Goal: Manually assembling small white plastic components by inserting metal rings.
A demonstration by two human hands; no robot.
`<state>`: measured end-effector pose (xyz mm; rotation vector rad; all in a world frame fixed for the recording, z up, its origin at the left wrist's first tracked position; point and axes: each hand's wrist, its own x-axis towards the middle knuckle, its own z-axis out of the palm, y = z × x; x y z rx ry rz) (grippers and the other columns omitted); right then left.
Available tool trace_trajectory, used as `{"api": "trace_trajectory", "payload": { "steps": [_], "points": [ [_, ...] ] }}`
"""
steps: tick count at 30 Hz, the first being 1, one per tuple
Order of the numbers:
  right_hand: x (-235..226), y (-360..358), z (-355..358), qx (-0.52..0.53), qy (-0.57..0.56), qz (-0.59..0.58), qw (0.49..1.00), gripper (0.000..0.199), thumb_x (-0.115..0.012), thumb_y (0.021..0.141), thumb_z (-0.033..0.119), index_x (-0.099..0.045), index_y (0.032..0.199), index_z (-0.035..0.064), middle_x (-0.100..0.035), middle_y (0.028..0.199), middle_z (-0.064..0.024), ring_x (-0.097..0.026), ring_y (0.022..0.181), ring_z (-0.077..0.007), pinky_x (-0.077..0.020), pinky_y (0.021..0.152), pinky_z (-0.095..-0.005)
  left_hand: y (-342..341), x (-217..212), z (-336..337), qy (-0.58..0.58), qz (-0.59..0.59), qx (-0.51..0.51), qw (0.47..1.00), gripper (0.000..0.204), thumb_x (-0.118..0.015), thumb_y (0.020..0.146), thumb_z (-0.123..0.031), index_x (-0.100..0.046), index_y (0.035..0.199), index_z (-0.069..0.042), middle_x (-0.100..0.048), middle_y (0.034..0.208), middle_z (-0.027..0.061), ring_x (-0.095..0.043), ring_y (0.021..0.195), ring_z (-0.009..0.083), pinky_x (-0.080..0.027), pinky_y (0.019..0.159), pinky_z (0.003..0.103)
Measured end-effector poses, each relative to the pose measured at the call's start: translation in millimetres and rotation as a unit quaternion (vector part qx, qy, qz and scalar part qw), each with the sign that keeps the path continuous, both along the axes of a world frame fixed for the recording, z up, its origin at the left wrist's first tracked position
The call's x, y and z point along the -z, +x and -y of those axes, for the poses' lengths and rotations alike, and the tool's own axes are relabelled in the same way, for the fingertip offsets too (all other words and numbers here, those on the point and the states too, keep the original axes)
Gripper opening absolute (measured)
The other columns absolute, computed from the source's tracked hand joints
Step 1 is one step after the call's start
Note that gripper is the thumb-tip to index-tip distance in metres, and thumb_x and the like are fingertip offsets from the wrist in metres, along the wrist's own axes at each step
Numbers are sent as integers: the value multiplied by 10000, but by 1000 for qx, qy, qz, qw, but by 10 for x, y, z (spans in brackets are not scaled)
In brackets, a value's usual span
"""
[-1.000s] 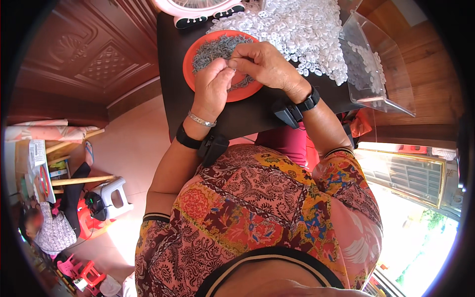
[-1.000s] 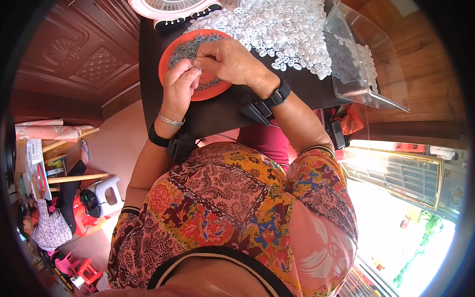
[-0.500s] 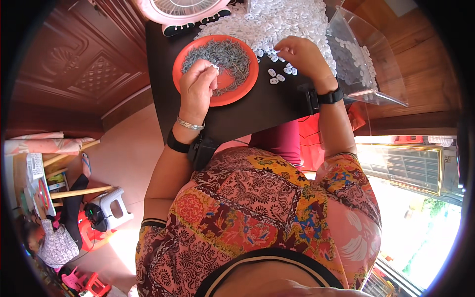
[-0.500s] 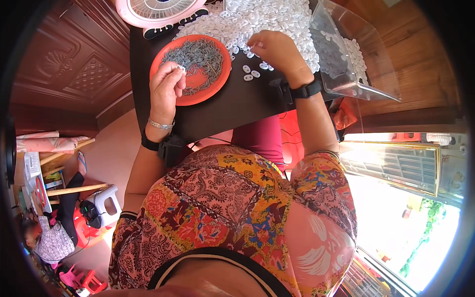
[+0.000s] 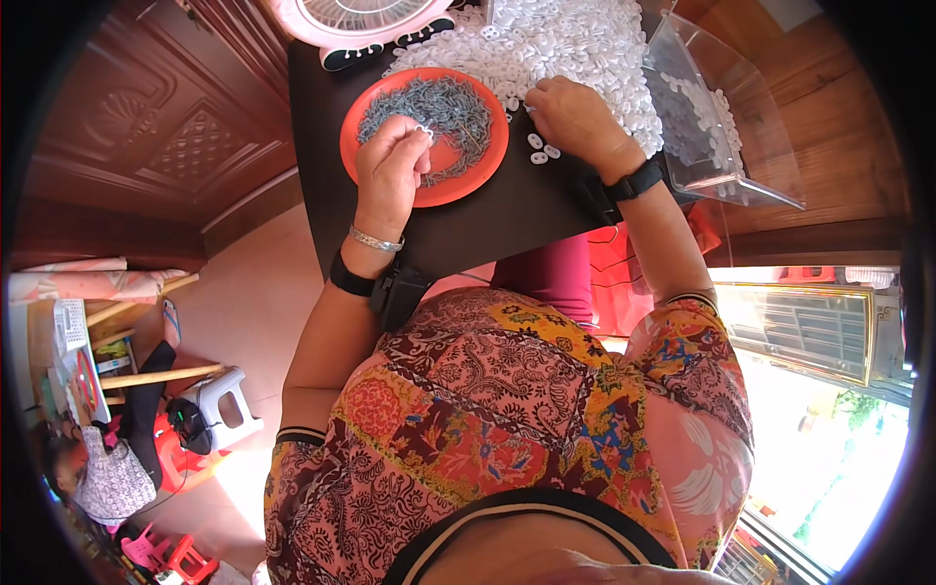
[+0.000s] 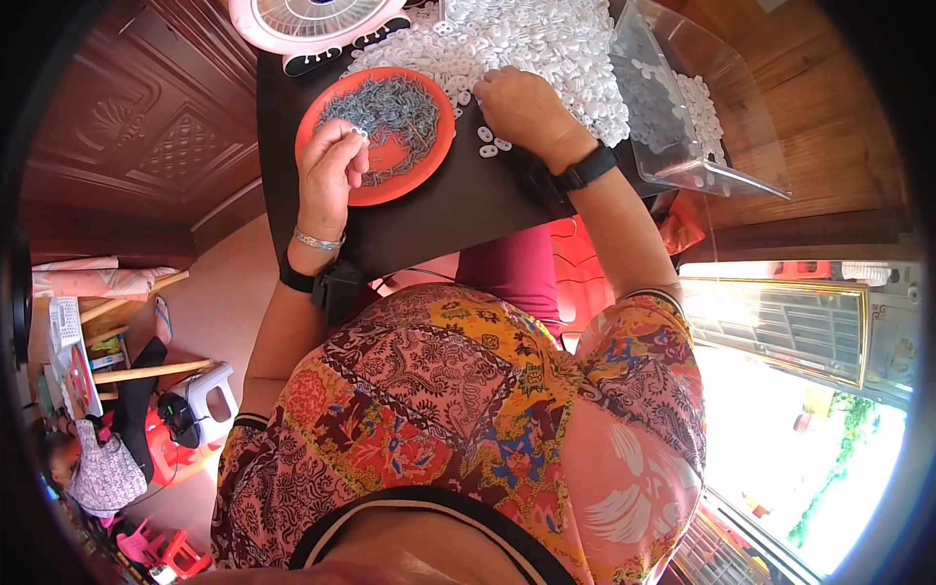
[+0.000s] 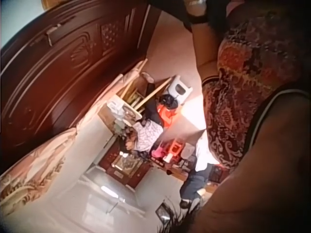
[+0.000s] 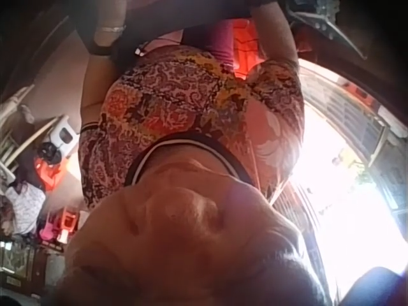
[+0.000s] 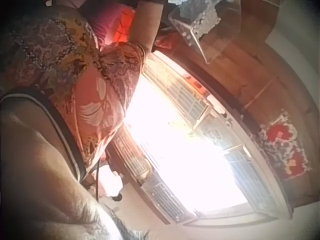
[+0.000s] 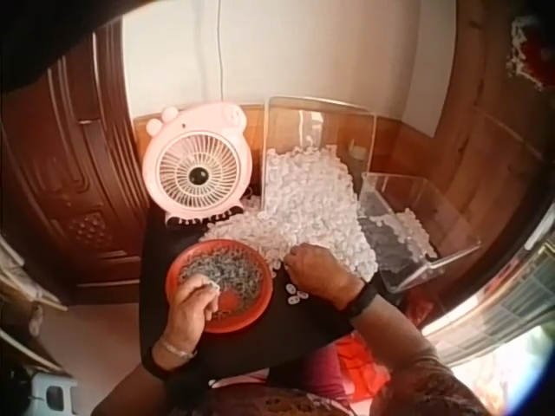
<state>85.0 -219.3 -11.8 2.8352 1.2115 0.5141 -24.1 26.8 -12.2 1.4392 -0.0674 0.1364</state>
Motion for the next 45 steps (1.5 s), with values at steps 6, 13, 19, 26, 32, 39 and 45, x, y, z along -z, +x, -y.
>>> {"api": "trace_trajectory", "payload": {
  "steps": [6,13,19,26,32,39,45],
  "points": [
    [44,81,-31,6,11,9,1000,99,-561,808,134,-612,826,52,-611,816,-106,-598,799,-298,-505,698,-382,6,-7,-20,-1,-12,9,1000,157,-488,886,-118,-526,749,-50,-511,635,4,-404,504,46,-315,459,187],
    [-201,49,-124,51,388,-393,832,238,-606,881,183,-635,1059,28,-622,823,14,-557,732,-58,-469,685,-227,-5,-11,-6,-13,-18,13,1000,171,-514,871,-141,-536,732,-44,-507,584,-6,-407,482,37,-309,438,186],
    [-330,-175,-470,-45,505,-582,636,208,-596,889,112,-615,1074,19,-630,877,-5,-575,754,-64,-475,737,-198,-23,-31,-16,-26,-28,13,999,142,-496,876,-152,-541,766,-75,-531,627,-6,-413,470,39,-270,423,176],
    [-253,-301,-825,-84,522,-581,619,204,-586,888,83,-629,1080,29,-632,874,-2,-566,746,-64,-470,731,-198,-22,-45,-33,-78,-20,4,997,146,-517,880,-155,-548,799,-38,-541,621,18,-439,482,52,-325,437,182],
    [-209,-485,-954,-147,493,-551,657,246,-585,894,81,-618,1132,27,-653,898,1,-573,776,-50,-480,728,-204,-11,-56,-69,-139,-18,28,990,162,-486,889,-189,-536,813,-55,-575,664,34,-477,508,70,-331,454,188],
    [-204,-464,-929,-78,550,-547,626,88,-629,852,61,-631,920,4,-656,830,-37,-599,724,-76,-489,663,-209,-2,-34,-43,-143,-12,9,990,164,-485,884,-185,-542,803,-54,-610,704,55,-497,525,74,-356,472,194],
    [-136,-464,-938,-80,564,-566,596,100,-634,859,98,-629,921,20,-650,792,-28,-597,698,-79,-485,645,-208,1,-20,-14,-119,-24,18,992,166,-513,866,-179,-582,807,-41,-622,720,61,-511,534,79,-369,480,196]
  ]
}}
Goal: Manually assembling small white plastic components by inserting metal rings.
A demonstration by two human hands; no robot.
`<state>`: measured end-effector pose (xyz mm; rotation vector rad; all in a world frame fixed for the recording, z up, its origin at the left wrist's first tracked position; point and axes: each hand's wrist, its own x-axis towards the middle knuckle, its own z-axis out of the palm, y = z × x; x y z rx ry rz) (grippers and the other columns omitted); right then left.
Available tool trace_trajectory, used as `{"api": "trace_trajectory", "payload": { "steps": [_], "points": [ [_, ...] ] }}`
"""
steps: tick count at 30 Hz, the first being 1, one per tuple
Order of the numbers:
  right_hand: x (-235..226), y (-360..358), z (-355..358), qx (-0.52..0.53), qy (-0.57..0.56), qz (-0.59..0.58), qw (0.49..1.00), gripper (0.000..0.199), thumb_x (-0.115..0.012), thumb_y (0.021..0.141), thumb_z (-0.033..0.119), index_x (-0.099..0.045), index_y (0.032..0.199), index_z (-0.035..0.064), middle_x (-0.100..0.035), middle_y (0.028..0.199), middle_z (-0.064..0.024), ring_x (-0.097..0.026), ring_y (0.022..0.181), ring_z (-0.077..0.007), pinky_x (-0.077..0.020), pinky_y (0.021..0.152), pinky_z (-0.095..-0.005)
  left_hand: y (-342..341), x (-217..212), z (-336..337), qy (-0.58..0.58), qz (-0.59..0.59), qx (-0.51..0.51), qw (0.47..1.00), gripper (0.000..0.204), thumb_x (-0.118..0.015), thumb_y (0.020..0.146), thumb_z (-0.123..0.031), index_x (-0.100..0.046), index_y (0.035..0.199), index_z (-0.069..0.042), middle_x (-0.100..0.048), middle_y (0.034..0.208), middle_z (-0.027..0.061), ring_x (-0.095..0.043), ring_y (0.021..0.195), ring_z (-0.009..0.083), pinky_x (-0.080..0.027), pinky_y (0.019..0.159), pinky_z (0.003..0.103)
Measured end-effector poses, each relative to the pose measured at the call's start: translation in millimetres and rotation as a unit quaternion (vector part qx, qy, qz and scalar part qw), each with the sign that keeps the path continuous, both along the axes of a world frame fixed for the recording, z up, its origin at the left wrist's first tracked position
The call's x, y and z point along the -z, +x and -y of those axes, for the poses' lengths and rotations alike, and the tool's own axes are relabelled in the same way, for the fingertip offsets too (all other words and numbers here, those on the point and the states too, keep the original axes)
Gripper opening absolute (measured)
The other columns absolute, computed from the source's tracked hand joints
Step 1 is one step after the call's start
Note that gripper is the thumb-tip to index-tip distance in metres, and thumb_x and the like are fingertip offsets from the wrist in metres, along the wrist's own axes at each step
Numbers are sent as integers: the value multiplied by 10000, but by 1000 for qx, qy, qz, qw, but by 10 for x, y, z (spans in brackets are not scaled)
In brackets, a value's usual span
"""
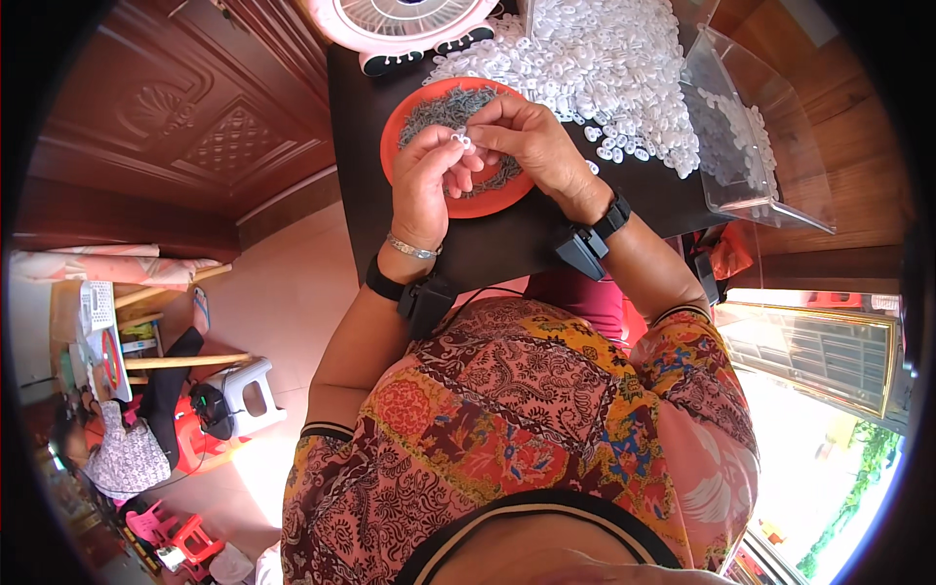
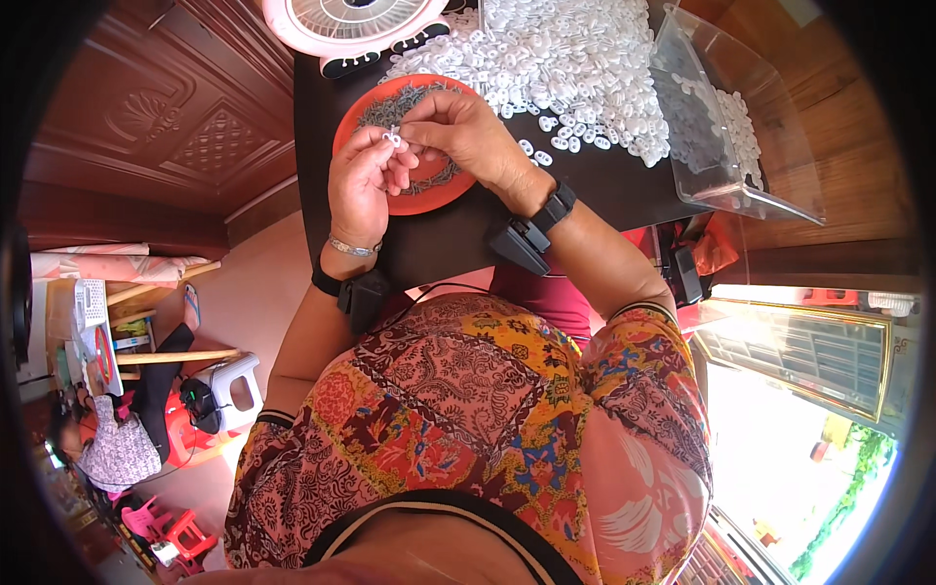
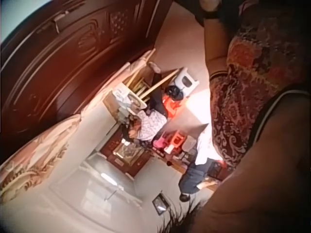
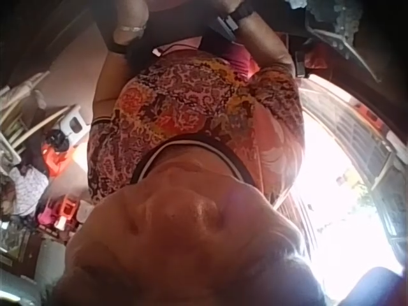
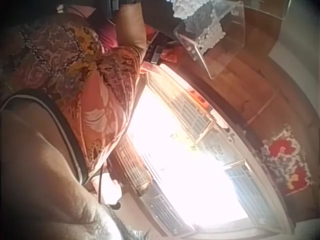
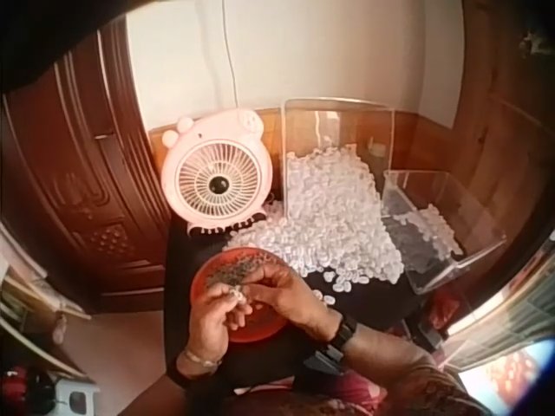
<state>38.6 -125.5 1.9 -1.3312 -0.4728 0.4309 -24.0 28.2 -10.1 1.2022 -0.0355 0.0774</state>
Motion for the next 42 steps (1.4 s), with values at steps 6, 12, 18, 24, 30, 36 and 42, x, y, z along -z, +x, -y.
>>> {"api": "trace_trajectory", "payload": {
  "steps": [6,12,18,24,30,36,42],
  "points": [
    [15,42,27,-8,-38,-1,999,120,-631,857,102,-641,943,20,-668,810,-37,-619,700,-82,-477,625,-203,-8,-4,-5,1,3,-9,1000,165,-509,870,-170,-588,814,-37,-621,719,57,-507,533,78,-364,482,193],
    [-74,36,68,29,-32,-30,999,179,-613,873,110,-636,1026,20,-667,842,-47,-637,746,-108,-485,679,-223,-18,-3,29,63,-25,-41,997,133,-528,866,-135,-579,805,-28,-577,675,31,-481,544,65,-355,481,186],
    [-87,1,65,35,-19,-22,999,175,-609,874,99,-640,1027,20,-666,834,-43,-637,759,-104,-485,683,-220,-16,22,46,68,-15,-52,996,118,-544,852,-115,-568,781,-24,-539,651,11,-471,551,56,-354,478,190],
    [-81,-13,58,39,-28,22,999,158,-608,874,82,-649,1010,12,-663,832,-39,-631,760,-96,-494,694,-221,-17,28,43,68,-25,-50,996,118,-539,849,-109,-569,770,-27,-531,640,5,-465,547,54,-350,474,190],
    [-43,0,57,35,-24,65,997,161,-618,860,43,-645,1009,-10,-659,830,-37,-620,758,-89,-501,698,-215,-15,38,35,66,-23,-46,996,117,-541,848,-109,-571,770,-27,-529,637,1,-458,541,49,-337,468,188],
    [-33,-33,36,22,-49,111,992,149,-613,862,28,-643,1002,-14,-657,839,-29,-609,780,-75,-496,721,-206,-17,25,39,73,-29,-45,996,126,-537,849,-118,-572,772,-25,-528,637,1,-453,539,48,-334,468,186],
    [-22,-53,31,-5,-70,146,987,185,-636,849,35,-626,1029,-6,-661,888,-38,-621,834,-89,-503,762,-223,-16,31,35,60,-27,-50,997,139,-526,860,-122,-585,801,-12,-538,648,10,-462,542,54,-346,470,186]
  ]
}}
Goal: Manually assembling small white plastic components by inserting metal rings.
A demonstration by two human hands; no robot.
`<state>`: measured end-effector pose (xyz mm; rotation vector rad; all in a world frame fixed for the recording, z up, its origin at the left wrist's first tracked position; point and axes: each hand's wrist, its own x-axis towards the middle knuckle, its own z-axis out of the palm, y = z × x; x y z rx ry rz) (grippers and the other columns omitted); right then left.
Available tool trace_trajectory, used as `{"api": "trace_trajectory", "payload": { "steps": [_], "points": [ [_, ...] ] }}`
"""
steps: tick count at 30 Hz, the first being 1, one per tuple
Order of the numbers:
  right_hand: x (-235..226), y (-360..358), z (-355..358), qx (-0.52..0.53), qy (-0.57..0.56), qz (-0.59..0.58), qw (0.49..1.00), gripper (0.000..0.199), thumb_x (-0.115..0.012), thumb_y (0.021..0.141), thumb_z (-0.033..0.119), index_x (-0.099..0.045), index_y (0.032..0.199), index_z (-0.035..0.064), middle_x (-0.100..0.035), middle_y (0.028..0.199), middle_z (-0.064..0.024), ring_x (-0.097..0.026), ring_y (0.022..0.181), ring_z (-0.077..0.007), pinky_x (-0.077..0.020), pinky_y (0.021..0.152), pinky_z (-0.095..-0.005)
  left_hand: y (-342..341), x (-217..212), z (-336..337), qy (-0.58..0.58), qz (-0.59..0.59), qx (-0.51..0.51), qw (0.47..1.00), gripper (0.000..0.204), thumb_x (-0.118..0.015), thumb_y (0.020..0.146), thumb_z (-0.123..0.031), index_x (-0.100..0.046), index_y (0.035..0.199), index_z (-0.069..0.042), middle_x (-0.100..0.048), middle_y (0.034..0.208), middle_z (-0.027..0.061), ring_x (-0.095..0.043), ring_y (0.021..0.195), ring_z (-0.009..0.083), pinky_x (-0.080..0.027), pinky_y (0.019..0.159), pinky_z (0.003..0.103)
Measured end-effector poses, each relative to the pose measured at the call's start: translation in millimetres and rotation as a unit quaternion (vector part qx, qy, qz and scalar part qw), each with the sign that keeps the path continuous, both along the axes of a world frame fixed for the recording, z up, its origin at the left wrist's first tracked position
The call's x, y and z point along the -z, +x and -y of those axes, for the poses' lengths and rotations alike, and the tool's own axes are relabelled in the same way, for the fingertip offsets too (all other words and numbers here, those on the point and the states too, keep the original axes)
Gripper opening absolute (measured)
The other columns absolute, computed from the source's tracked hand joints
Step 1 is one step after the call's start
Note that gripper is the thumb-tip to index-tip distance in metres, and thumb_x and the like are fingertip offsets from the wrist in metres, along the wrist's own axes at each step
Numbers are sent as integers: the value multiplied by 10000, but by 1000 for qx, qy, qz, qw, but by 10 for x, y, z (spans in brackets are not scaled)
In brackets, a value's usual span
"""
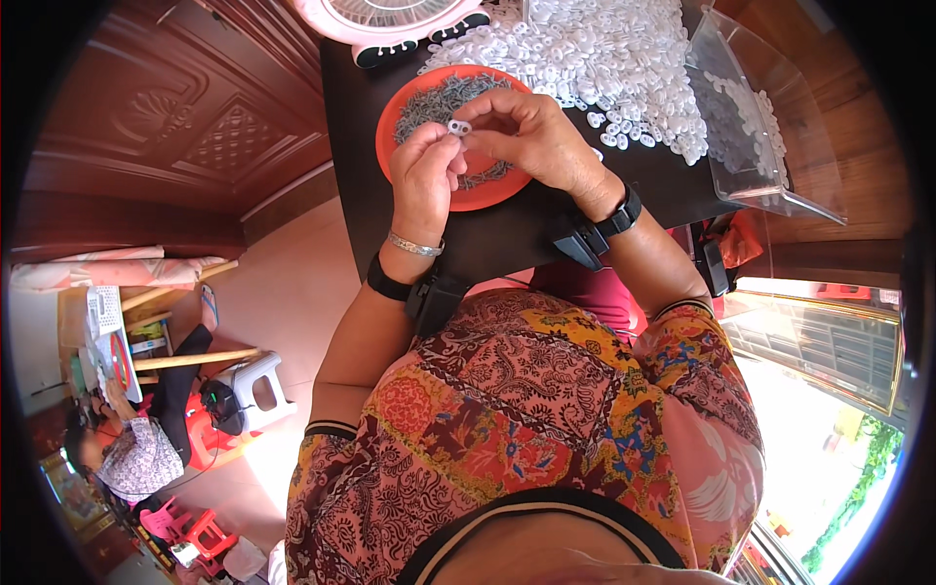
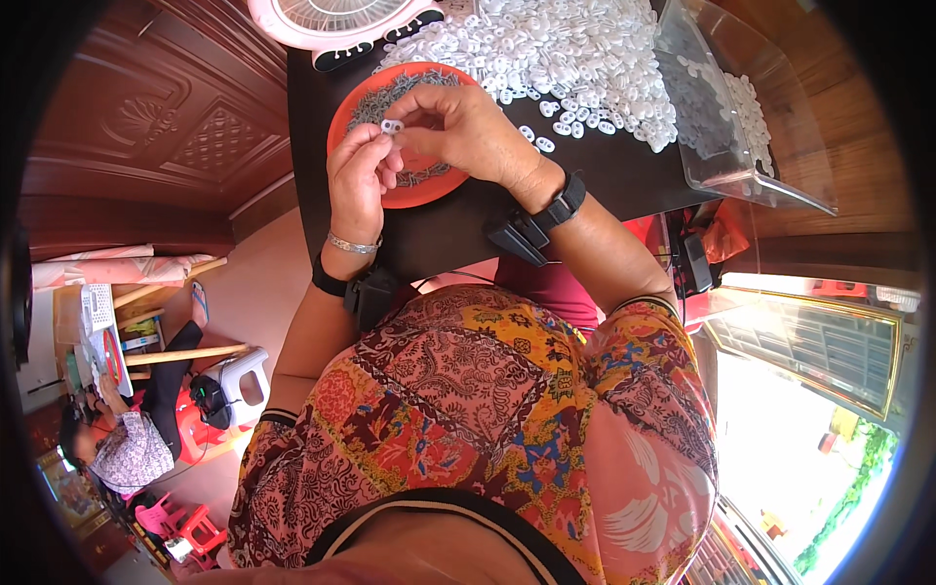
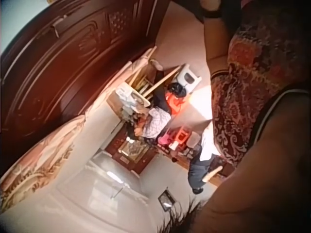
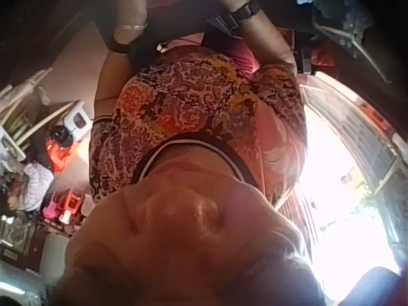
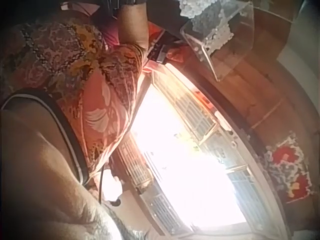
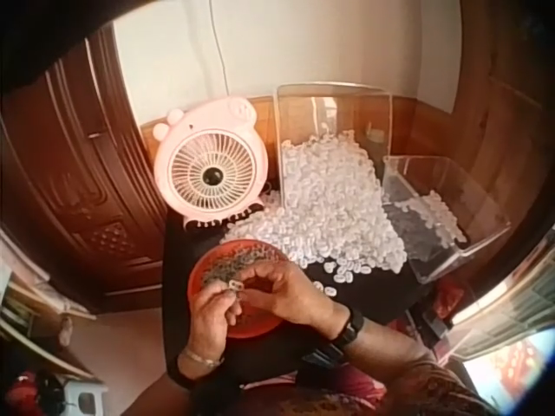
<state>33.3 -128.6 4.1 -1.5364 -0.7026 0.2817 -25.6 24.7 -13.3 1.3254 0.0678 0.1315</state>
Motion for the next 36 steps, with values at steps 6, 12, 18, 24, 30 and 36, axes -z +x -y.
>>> {"api": "trace_trajectory", "payload": {
  "steps": [6,12,18,24,30,36],
  "points": [
    [-43,-91,-66,69,-88,149,982,290,-733,749,65,-623,1014,19,-664,864,-51,-636,770,-116,-520,717,-247,10,-25,7,-17,-22,-23,999,149,-527,863,-113,-609,871,10,-573,656,33,-474,528,61,-363,471,192],
    [-57,-102,-61,77,-92,174,977,307,-738,731,73,-624,1011,20,-660,853,-61,-639,766,-127,-520,704,-254,11,-47,12,-53,-40,-12,998,161,-514,872,-147,-598,845,-12,-568,634,25,-472,494,67,-355,456,192],
    [-60,-112,-64,66,-99,183,976,318,-738,732,87,-624,1022,28,-661,873,-73,-648,786,-144,-524,707,-262,25,-42,45,-47,-20,-2,999,176,-510,885,-171,-594,833,-26,-555,620,13,-466,485,66,-348,447,188],
    [-59,-166,-107,103,-152,269,946,333,-698,756,113,-610,1067,34,-656,815,-134,-657,710,-232,-516,642,-297,29,-30,65,19,-20,1,1000,214,-481,902,-218,-590,872,-37,-570,617,14,-474,497,70,-343,455,190],
    [-23,-156,-121,103,-136,299,939,293,-664,778,109,-605,1054,31,-655,798,-142,-654,694,-262,-511,621,-320,6,-46,51,-23,-21,-15,999,217,-481,895,-192,-604,828,-26,-582,635,18,-455,478,64,-334,437,192],
    [-5,-172,-126,98,-131,299,940,212,-640,799,104,-601,994,31,-649,772,-136,-655,697,-276,-508,608,-324,-12,-52,41,-30,-23,-6,999,216,-486,880,-172,-608,796,-15,-575,629,22,-460,477,67,-339,435,195]
  ]
}}
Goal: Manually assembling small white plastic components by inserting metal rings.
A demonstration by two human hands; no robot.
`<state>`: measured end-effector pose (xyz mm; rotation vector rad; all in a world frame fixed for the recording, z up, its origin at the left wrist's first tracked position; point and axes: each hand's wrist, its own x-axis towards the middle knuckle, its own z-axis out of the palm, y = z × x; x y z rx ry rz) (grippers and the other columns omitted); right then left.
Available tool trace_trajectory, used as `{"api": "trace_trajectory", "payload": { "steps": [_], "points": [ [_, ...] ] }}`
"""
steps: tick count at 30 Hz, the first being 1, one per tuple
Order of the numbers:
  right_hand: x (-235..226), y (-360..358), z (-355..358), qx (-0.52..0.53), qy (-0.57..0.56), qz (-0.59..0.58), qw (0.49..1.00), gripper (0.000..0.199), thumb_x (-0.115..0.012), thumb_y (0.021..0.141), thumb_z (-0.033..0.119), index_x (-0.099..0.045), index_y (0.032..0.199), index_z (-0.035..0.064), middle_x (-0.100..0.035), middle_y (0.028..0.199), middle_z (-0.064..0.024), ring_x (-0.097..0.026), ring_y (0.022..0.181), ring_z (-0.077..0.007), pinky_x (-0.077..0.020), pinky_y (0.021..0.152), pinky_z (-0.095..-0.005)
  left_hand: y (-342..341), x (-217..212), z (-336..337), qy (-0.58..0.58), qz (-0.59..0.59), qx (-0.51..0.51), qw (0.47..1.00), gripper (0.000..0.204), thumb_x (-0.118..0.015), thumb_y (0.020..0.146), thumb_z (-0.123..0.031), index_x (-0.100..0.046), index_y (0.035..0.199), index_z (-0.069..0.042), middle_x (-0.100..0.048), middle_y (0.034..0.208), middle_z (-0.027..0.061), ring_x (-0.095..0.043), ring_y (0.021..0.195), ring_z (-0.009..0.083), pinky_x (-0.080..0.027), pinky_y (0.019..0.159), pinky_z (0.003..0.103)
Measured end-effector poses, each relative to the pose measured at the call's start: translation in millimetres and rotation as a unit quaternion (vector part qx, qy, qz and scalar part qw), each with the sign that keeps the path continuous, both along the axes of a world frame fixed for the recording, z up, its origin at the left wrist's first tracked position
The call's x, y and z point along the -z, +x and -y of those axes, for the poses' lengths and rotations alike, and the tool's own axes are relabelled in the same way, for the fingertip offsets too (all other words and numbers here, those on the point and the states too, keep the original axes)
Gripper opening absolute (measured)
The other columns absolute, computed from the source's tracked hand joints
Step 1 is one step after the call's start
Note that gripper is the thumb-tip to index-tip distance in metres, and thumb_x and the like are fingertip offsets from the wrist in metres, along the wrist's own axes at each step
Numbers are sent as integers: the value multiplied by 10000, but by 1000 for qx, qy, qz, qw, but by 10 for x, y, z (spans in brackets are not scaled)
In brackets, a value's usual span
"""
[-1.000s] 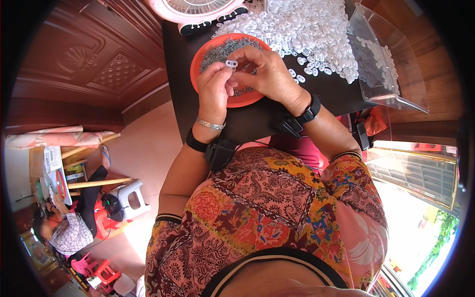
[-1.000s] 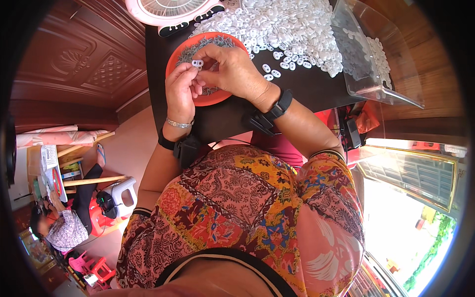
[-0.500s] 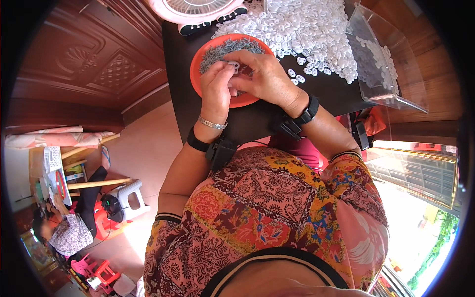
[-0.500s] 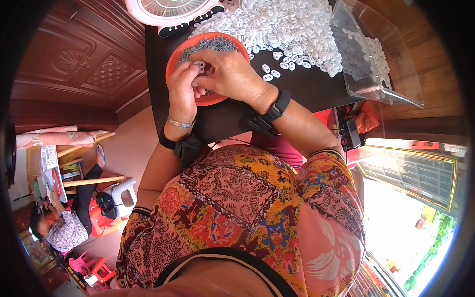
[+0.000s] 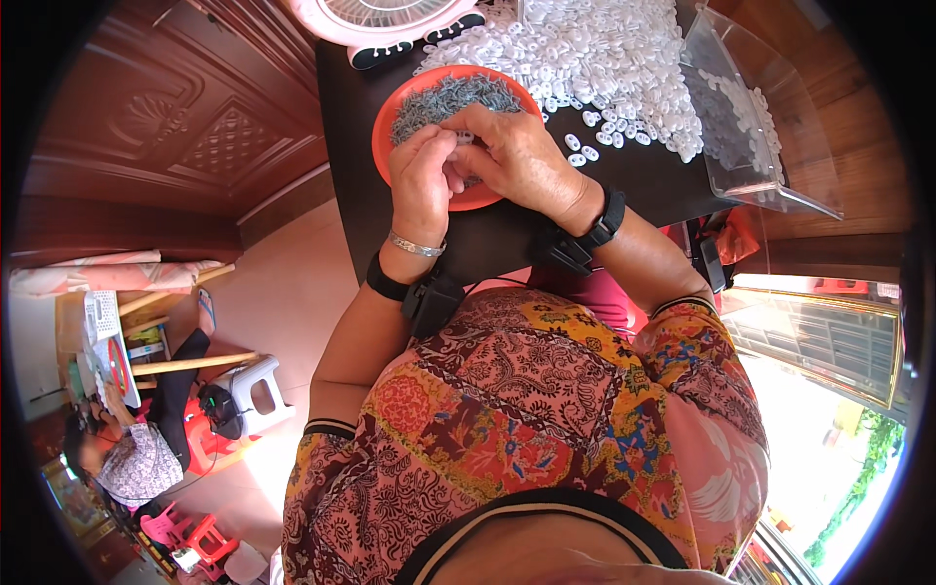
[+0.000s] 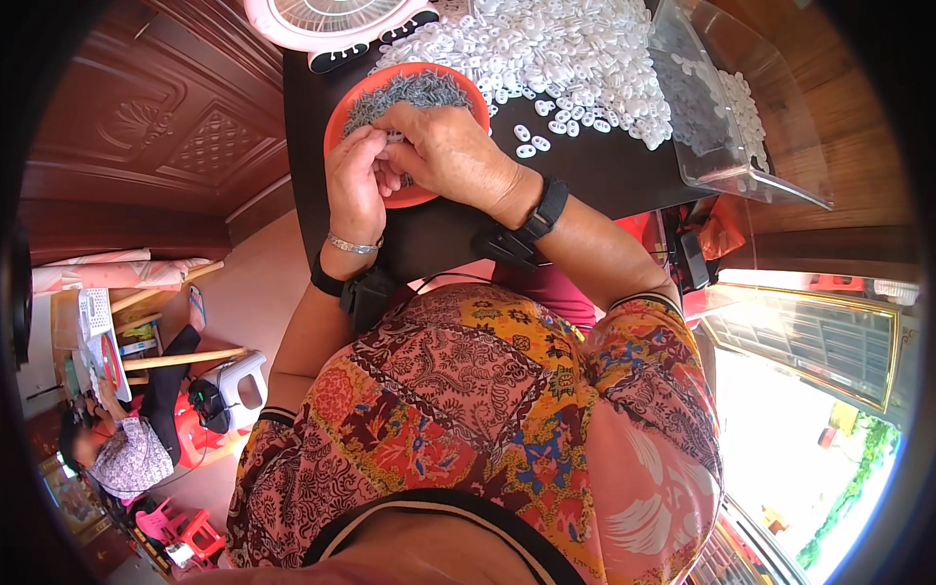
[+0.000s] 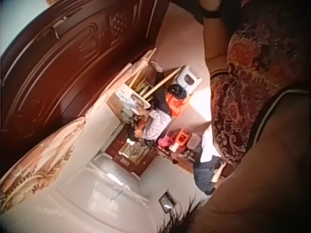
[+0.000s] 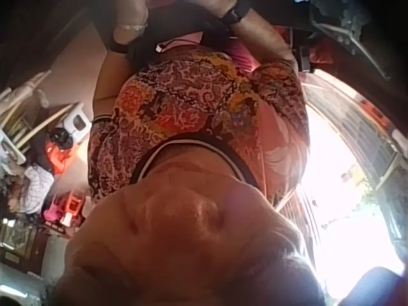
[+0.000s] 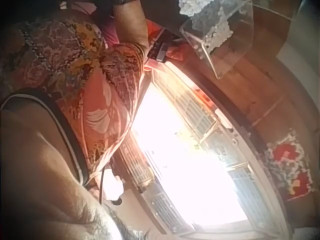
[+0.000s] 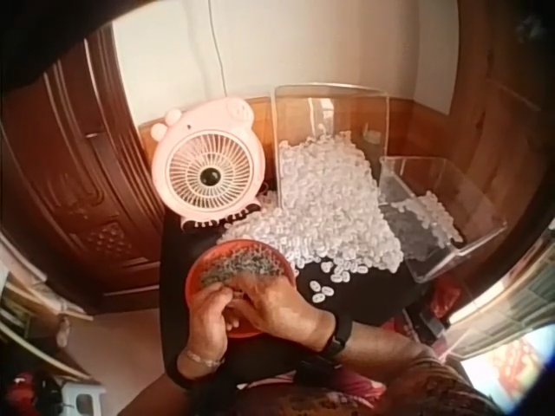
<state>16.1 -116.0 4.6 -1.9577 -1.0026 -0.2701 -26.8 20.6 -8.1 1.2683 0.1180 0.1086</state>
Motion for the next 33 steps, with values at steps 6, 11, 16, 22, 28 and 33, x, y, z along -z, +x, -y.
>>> {"api": "trace_trajectory", "payload": {
  "steps": [6,11,16,22,28,33],
  "points": [
    [-1,-12,33,23,-7,37,999,164,-627,811,106,-611,955,29,-643,719,-137,-652,646,-282,-507,568,-327,-7,12,12,-20,10,21,1000,212,-492,874,-165,-617,817,-5,-563,619,24,-460,462,71,-353,430,193],
    [-24,-26,9,36,25,64,997,198,-659,782,139,-638,957,49,-650,744,-129,-644,655,-303,-517,582,-349,1,15,-10,20,11,5,1000,226,-491,892,-192,-628,844,-19,-553,616,-6,-460,469,52,-338,425,183],
    [-280,173,450,171,41,163,971,229,-698,754,185,-657,950,75,-659,760,-110,-640,658,-295,-521,578,-371,-22,-10,-23,30,25,20,999,215,-485,900,-179,-619,827,-27,-549,619,-1,-434,473,39,-314,435,173],
    [-1116,492,1860,569,-77,268,774,333,-608,814,185,-612,1100,16,-645,999,-197,-617,911,-344,-488,802,-395,-3,-49,-17,36,46,25,998,209,-476,896,-167,-610,801,-37,-547,622,-5,-431,474,39,-308,431,172],
    [-930,607,2039,444,-120,358,813,175,-645,799,205,-693,941,115,-670,950,-103,-629,891,-288,-488,792,-369,-6,-47,-13,44,40,18,998,194,-489,886,-165,-610,786,-52,-544,619,-12,-433,474,37,-304,424,172],
    [-276,555,1484,256,-192,117,940,134,-626,777,190,-687,851,97,-661,869,-103,-599,867,-304,-480,769,-391,-11,0,-39,41,23,22,999,195,-493,882,-169,-612,777,-54,-548,622,-13,-435,476,35,-299,424,171]
  ]
}}
